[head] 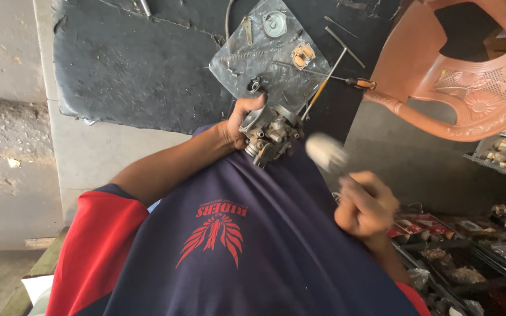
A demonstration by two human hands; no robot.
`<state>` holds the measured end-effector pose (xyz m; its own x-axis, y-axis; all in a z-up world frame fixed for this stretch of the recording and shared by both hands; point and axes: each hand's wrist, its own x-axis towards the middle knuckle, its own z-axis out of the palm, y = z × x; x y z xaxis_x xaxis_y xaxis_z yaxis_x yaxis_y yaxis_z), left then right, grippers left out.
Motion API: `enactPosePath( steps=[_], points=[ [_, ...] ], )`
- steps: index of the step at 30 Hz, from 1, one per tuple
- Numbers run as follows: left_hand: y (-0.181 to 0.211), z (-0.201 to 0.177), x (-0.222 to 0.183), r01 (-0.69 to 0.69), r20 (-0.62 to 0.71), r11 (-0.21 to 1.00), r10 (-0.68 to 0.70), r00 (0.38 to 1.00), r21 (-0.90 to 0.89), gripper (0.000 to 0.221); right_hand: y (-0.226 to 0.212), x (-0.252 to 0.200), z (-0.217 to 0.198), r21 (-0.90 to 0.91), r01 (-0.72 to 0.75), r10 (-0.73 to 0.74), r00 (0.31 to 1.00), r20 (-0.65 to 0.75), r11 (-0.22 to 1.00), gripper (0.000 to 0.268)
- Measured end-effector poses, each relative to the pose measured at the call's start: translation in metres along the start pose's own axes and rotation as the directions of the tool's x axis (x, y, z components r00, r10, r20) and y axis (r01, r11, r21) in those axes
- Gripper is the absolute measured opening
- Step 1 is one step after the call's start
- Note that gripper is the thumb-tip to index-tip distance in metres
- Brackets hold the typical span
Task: The person sits holding a motorcycle carburetor and works on it, turning screws by hand, using a screwdriver to loosen and tighten fasteners, reaching for tools on the workbench, and tapping the carburetor body with a hammer while rotating the assembly to access different sides.
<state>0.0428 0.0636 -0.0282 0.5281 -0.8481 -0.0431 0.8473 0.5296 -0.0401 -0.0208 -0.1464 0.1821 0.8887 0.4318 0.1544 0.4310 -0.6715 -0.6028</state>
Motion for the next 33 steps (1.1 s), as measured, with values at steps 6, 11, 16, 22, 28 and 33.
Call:
enactPosePath(
  steps=[6, 11, 16, 22, 28, 33],
  points=[
    [-0.015, -0.035, -0.002, 0.005, -0.115, 0.999, 0.001, 0.993, 0.051, 0.086, 0.002, -0.003, 0.012, -0.083, 0.016, -0.009, 0.996, 0.088, 0.996, 0.035],
    [-0.015, -0.011, 0.002, 0.004, -0.03, 0.999, -0.003, 1.0, 0.035, 0.085, 0.005, -0.015, 0.008, -0.027, -0.012, 0.013, 0.999, 0.032, 1.0, 0.036],
    [-0.015, -0.03, 0.005, -0.016, -0.148, 1.0, 0.02, 0.989, 0.024, 0.087, 0.013, -0.014, 0.014, 0.0, -0.004, 0.004, 1.0, -0.002, 1.0, 0.037],
    [-0.009, -0.013, 0.004, 0.023, -0.084, 1.0, -0.024, 0.996, -0.007, 0.089, 0.032, -0.048, -0.003, 0.047, 0.031, -0.03, 0.999, -0.022, 0.998, 0.04],
    [-0.015, -0.034, 0.004, 0.02, -0.006, 1.0, -0.02, 1.0, 0.003, 0.089, 0.032, -0.045, 0.011, 0.395, -0.238, 0.184, 0.968, 0.17, 0.887, 0.032],
    [-0.012, -0.004, -0.001, -0.025, -0.06, 0.999, 0.023, 0.998, -0.022, 0.089, 0.01, -0.017, 0.012, 0.038, -0.033, 0.029, 0.993, 0.115, 0.999, 0.04]
  ],
)
